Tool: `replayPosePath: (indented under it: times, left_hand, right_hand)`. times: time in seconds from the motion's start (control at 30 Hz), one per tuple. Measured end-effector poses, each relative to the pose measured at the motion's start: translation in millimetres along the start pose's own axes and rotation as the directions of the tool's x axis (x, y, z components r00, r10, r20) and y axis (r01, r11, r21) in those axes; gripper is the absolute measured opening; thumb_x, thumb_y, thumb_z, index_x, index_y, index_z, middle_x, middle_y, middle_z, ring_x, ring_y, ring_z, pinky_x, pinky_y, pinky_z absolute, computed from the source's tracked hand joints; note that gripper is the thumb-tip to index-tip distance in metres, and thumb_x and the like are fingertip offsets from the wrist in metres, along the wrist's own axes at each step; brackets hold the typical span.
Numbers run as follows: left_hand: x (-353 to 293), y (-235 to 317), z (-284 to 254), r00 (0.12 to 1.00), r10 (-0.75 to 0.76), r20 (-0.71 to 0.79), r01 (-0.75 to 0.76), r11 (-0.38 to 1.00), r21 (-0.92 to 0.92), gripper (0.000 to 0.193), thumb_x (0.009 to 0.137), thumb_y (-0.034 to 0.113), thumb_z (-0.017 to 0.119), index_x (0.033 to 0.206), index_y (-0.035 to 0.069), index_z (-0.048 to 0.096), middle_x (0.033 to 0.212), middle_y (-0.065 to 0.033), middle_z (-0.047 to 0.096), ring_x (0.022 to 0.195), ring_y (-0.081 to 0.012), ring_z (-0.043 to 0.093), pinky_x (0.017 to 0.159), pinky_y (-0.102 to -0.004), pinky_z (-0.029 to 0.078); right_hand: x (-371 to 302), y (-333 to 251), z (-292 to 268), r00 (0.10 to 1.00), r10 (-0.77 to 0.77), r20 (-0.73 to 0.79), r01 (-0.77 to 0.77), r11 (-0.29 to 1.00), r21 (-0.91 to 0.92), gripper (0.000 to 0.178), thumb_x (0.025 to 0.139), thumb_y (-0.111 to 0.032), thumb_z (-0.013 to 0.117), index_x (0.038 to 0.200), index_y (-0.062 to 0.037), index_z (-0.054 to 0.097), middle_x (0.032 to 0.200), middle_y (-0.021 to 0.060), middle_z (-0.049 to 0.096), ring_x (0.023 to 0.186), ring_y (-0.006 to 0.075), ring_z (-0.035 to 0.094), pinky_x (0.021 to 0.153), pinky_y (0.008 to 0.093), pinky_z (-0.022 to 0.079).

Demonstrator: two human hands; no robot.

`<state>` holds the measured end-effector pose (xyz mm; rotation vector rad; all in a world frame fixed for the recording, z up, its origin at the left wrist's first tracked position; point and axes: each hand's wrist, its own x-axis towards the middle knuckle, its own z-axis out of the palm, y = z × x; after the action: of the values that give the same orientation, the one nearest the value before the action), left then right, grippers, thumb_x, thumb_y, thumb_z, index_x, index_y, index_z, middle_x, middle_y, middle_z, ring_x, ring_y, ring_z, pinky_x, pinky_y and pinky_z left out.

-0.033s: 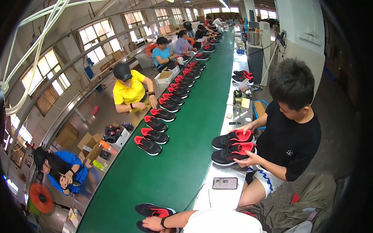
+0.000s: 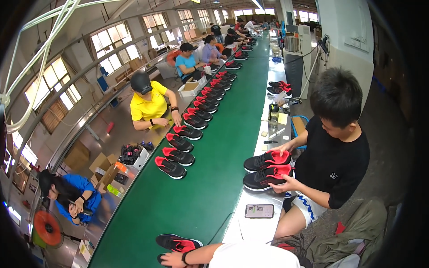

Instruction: The recorder laces athletic shoes on an assembly line.

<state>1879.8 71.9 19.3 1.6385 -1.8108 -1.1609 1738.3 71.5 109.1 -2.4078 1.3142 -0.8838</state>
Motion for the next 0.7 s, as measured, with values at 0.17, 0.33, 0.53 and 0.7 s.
replayPosePath:
  times: [0.17,0.33,0.53,0.7]
  left_hand:
    - [16,-1,-16,0.998,0.010,-0.068,-0.010,1.000,0.010,0.038,0.081,0.022,0.058,0.107,-0.006,0.054,0.109,-0.0225,0.056,0.096,-0.0302,0.054,0.086,-0.0362,0.042]
    - [12,-8,-28,0.995,0.007,-0.099,-0.005,1.000,0.015,0.036,0.081,0.021,0.057,0.105,-0.006,0.055,0.108,-0.0220,0.057,0.096,-0.0305,0.054,0.086,-0.0361,0.042]
    - [21,8,-16,0.989,0.031,-0.147,-0.036,0.999,-0.034,0.034,0.081,0.020,0.057,0.103,-0.006,0.055,0.107,-0.0214,0.057,0.095,-0.0307,0.054,0.085,-0.0361,0.042]
    - [28,13,-24,0.975,0.031,-0.222,-0.046,0.997,-0.062,0.031,0.081,0.019,0.057,0.101,-0.005,0.056,0.105,-0.0208,0.057,0.094,-0.0310,0.054,0.084,-0.0360,0.043]
  right_hand:
    - [8,-17,33,0.728,0.153,0.668,0.086,0.947,-0.311,0.061,0.072,-0.049,0.062,0.124,-0.0217,0.049,0.140,0.0065,0.026,0.132,0.0375,0.013,0.091,0.0673,0.026]
    - [-18,14,40,0.990,0.030,0.141,0.023,0.934,-0.357,0.041,0.071,-0.040,0.060,0.101,-0.0133,0.057,0.118,0.0147,0.046,0.109,0.0286,0.042,0.089,0.0530,0.037]
    - [2,26,58,0.890,0.203,0.409,-0.076,0.949,-0.307,0.033,0.080,-0.022,0.052,0.109,-0.0069,0.050,0.115,0.0113,0.047,0.107,0.0254,0.047,0.076,0.0390,0.048]
    - [-6,23,69,0.906,-0.021,0.424,0.189,0.914,-0.358,0.032,0.074,-0.033,0.057,0.097,-0.0106,0.056,0.103,0.0094,0.052,0.101,0.0246,0.049,0.075,0.0487,0.042]
